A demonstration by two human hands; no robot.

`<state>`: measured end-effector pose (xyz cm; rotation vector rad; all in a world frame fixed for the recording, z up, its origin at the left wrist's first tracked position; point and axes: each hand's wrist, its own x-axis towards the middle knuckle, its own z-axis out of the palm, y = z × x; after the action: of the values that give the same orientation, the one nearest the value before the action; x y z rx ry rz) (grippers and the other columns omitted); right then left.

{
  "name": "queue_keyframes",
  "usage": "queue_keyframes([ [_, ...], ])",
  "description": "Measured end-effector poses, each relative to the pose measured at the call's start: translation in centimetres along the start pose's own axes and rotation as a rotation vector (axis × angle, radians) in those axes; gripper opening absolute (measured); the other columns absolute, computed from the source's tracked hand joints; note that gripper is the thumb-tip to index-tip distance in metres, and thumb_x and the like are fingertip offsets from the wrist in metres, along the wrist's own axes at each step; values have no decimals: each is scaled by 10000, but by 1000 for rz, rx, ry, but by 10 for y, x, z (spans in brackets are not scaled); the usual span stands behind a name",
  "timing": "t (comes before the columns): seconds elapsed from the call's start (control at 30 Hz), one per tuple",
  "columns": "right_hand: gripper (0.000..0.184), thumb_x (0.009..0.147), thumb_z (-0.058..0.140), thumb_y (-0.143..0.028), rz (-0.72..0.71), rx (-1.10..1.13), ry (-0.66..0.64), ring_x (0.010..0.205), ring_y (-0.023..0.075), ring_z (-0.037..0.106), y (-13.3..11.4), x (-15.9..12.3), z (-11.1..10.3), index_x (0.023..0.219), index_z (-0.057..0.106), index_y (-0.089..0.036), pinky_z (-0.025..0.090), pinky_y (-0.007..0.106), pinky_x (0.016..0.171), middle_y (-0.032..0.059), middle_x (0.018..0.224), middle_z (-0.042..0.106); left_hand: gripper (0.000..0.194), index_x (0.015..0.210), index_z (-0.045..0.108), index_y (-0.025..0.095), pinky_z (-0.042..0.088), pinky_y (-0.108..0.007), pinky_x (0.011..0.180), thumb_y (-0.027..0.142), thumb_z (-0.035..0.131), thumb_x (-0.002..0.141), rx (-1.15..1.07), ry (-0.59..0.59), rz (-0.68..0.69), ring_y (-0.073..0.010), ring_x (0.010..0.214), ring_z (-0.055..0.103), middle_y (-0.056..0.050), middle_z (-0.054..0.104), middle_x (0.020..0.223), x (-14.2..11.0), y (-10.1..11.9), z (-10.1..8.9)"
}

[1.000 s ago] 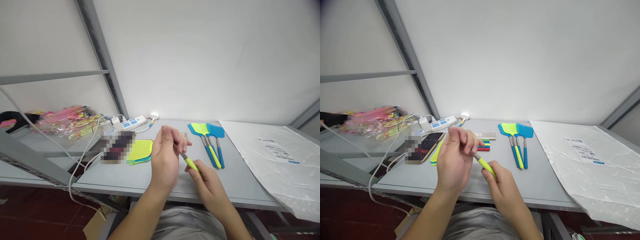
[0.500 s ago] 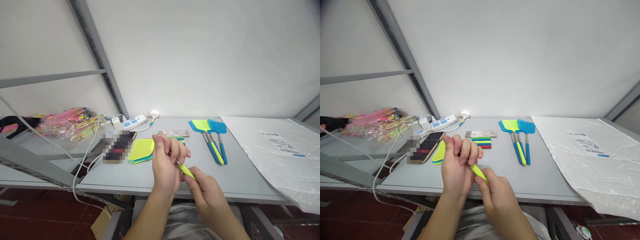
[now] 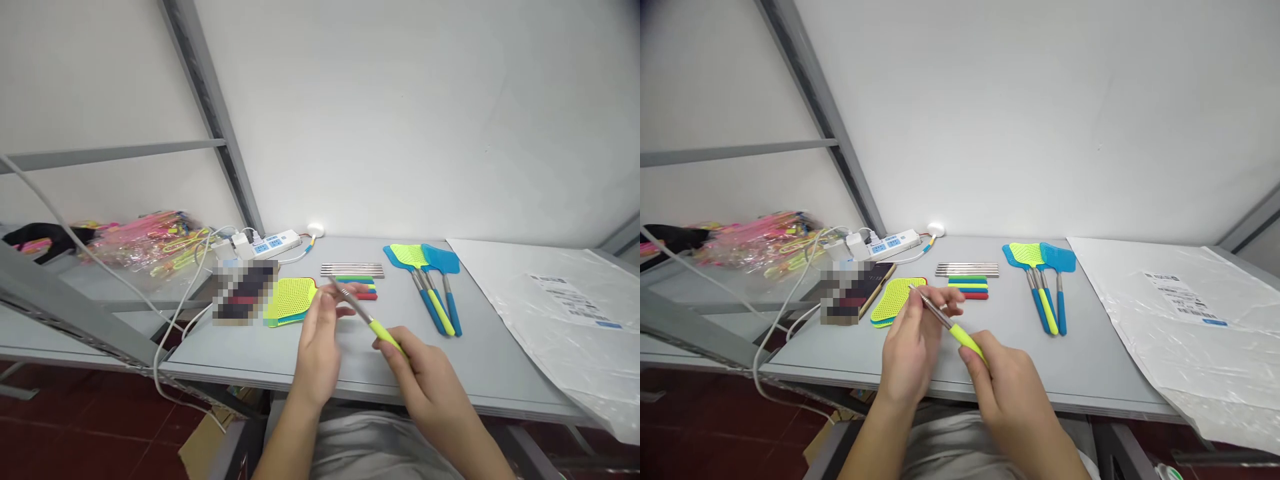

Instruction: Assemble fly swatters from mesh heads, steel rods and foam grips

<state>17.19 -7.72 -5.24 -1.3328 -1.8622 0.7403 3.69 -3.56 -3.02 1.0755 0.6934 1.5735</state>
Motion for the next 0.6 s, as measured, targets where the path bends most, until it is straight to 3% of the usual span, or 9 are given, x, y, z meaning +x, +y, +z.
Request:
queue_keyframes([
  [0.1,305,993,378,-478,69,-6,118,512,138,432,13,4,-7,930,553,-237,304,252,499,-56,588,470,332,1220,554,238,382,-421,1005,438,424,990,665,63,209,-250,1187,514,-90,598,1281,3,4,-38],
  [0.17,325,977,396,-510,130,-39,192,523,145,438,25,4,-8,945,564,-234,320,254,500,-49,599,480,360,1262,546,240,284,-482,1081,413,522,947,1143,115,304,-294,1287,423,-93,569,1341,5,9,-66],
  [0.23,336,965,411,-529,172,-62,212,537,150,449,37,2,-8,953,569,-232,339,255,508,-41,617,502,393,1285,535,227,264,-541,1067,395,549,930,1442,112,241,-338,1320,380,-112,563,1366,6,10,-91],
  [0.3,343,955,421,-542,193,-70,210,536,152,449,46,-2,-6,963,571,-234,347,257,510,-40,617,509,421,1310,517,214,249,-577,1057,369,560,921,1593,71,184,-358,1339,362,-123,554,1388,6,8,-108],
  [0.4,356,948,419,-559,210,-66,208,517,153,430,52,-7,-3,978,571,-239,338,262,502,-48,591,487,413,1306,521,233,241,-593,1043,311,586,906,1662,18,150,-349,1304,411,-104,587,1360,6,0,-119],
  [0.6,367,945,412,-579,223,-50,135,603,167,485,55,-5,-4,966,563,-245,353,270,546,-25,672,570,232,1096,667,293,189,-601,1037,237,659,872,1631,40,295,-304,1122,545,-53,702,1166,8,-7,-121],
])
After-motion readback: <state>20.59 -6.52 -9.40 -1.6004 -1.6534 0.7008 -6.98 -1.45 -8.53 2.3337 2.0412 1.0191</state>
